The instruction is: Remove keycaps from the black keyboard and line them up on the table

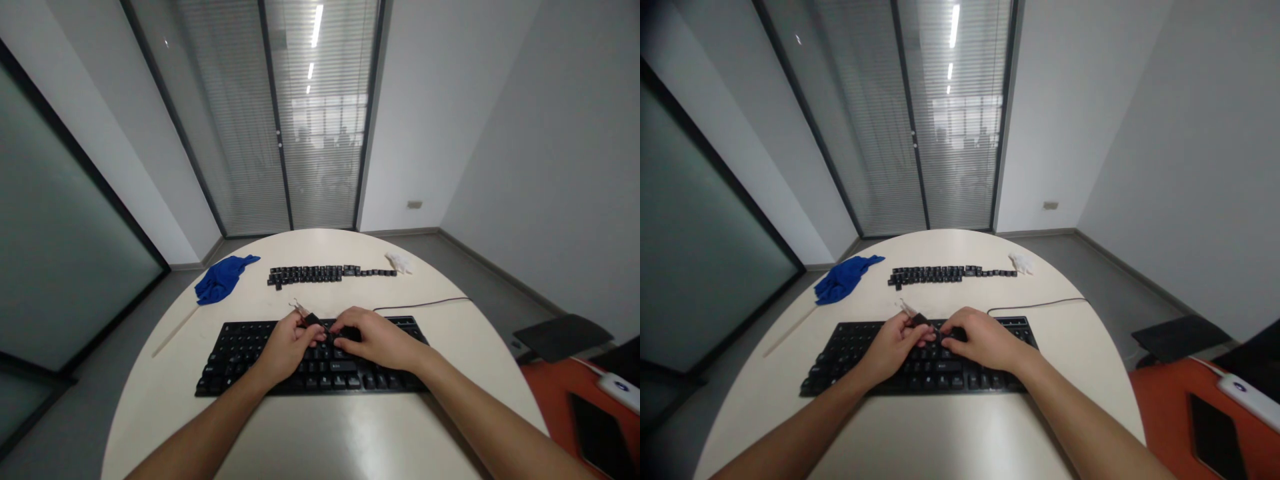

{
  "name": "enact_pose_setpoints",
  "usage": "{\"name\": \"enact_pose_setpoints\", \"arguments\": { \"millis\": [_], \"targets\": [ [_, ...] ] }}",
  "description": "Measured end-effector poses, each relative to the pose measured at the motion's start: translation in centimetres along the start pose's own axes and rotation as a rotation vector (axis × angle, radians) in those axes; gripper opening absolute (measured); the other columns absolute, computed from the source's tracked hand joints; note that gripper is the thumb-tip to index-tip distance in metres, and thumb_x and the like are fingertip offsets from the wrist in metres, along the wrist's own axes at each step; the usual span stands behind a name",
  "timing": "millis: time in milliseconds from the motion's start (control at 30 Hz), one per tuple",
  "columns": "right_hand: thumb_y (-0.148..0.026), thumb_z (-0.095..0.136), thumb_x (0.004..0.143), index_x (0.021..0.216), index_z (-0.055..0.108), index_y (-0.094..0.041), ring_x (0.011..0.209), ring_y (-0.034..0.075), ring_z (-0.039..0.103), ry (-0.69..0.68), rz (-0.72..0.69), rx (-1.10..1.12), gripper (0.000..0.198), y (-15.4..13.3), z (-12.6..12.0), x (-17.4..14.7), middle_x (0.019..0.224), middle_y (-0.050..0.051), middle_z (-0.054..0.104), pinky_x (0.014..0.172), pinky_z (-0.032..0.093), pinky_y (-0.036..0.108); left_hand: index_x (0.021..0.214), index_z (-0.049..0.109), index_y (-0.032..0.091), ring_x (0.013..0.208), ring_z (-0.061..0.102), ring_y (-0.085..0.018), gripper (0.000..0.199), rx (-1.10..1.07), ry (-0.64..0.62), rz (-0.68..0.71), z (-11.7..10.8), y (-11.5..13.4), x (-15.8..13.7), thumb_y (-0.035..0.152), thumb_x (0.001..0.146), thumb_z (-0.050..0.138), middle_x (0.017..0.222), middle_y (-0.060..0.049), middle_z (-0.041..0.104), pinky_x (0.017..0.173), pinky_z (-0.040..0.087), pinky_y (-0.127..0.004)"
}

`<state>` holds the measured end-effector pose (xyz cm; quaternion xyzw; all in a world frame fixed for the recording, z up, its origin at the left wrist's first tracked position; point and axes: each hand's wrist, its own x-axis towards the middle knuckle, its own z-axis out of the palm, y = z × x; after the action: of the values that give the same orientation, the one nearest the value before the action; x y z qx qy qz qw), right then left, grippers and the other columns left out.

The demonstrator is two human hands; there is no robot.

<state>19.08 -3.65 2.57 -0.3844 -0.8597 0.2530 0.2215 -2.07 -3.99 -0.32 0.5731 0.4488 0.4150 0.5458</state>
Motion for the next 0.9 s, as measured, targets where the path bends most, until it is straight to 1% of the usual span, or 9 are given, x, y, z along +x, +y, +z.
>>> {"name": "enact_pose_setpoints", "arguments": {
  "millis": [100,233,367,500,667,767,900],
  "targets": [
    [-0.031,0.065,0.086,0.101,0.07,-0.022,0.097,0.021,0.063,0.033,0.031,-0.002,0.019,-0.3,0.2,0.1,0.099,0.004,0.072,0.087,0.047,0.033,0.088,0.057,0.014,0.08,0.074,-0.02,0.03,-0.002,0.004,0.001,-0.1,0.3,-0.2,0.04,0.08,0.069,0.086,-0.007,0.073,0.068,0.056,-0.028],
    [-0.034,0.062,0.087,0.092,0.069,-0.021,0.088,0.02,0.064,0.069,0.064,-0.012,0.015,-0.6,0.5,0.2,0.09,0.004,0.072,0.081,0.047,0.032,0.088,0.059,0.015,0.082,0.072,-0.02,0.02,0.031,-0.013,0.045,0.0,0.4,-0.4,0.033,0.083,0.065,0.083,-0.006,0.073,0.071,0.056,-0.029],
    [-0.034,0.061,0.088,0.089,0.068,-0.02,0.087,0.02,0.064,0.069,0.069,-0.026,0.015,-0.7,0.5,0.3,0.088,0.004,0.072,0.079,0.047,0.031,0.085,0.059,0.015,0.076,0.07,-0.019,0.014,0.158,-0.038,0.132,-0.1,0.3,-0.7,0.029,0.085,0.062,0.078,-0.004,0.07,0.068,0.054,-0.028],
    [-0.034,0.058,0.091,0.091,0.068,-0.02,0.088,0.02,0.063,0.059,0.053,-0.068,0.018,-0.8,0.5,0.2,0.088,0.005,0.071,0.079,0.046,0.031,0.077,0.059,0.015,0.07,0.065,-0.016,0.017,0.286,-0.05,0.209,-0.2,0.4,-0.8,0.029,0.087,0.06,0.074,-0.002,0.064,0.062,0.05,-0.025],
    [-0.037,0.052,0.095,0.092,0.067,-0.02,0.085,0.02,0.061,0.063,0.043,-0.139,0.023,-0.9,0.8,0.2,0.087,0.006,0.068,0.077,0.046,0.031,0.08,0.056,0.017,0.068,0.063,-0.015,0.016,0.285,-0.032,0.21,-0.3,0.5,-0.7,0.03,0.087,0.059,0.072,0.0,0.062,0.062,0.049,-0.024],
    [-0.036,0.052,0.095,0.092,0.066,-0.019,0.086,0.02,0.061,0.071,0.036,-0.171,0.022,-0.9,1.1,0.2,0.086,0.006,0.067,0.078,0.046,0.031,0.079,0.056,0.017,0.068,0.062,-0.015,0.016,0.299,-0.02,0.218,-0.3,0.5,-0.7,0.03,0.086,0.06,0.072,0.001,0.061,0.061,0.048,-0.024],
    [-0.033,0.052,0.094,0.092,0.066,-0.019,0.088,0.021,0.06,0.082,0.019,-0.207,0.02,-0.8,1.4,0.3,0.087,0.007,0.067,0.08,0.047,0.033,0.081,0.058,0.017,0.072,0.065,-0.016,0.015,0.286,-0.023,0.196,-0.2,0.4,-0.7,0.031,0.086,0.061,0.076,-0.001,0.066,0.064,0.051,-0.025]
  ]
}}
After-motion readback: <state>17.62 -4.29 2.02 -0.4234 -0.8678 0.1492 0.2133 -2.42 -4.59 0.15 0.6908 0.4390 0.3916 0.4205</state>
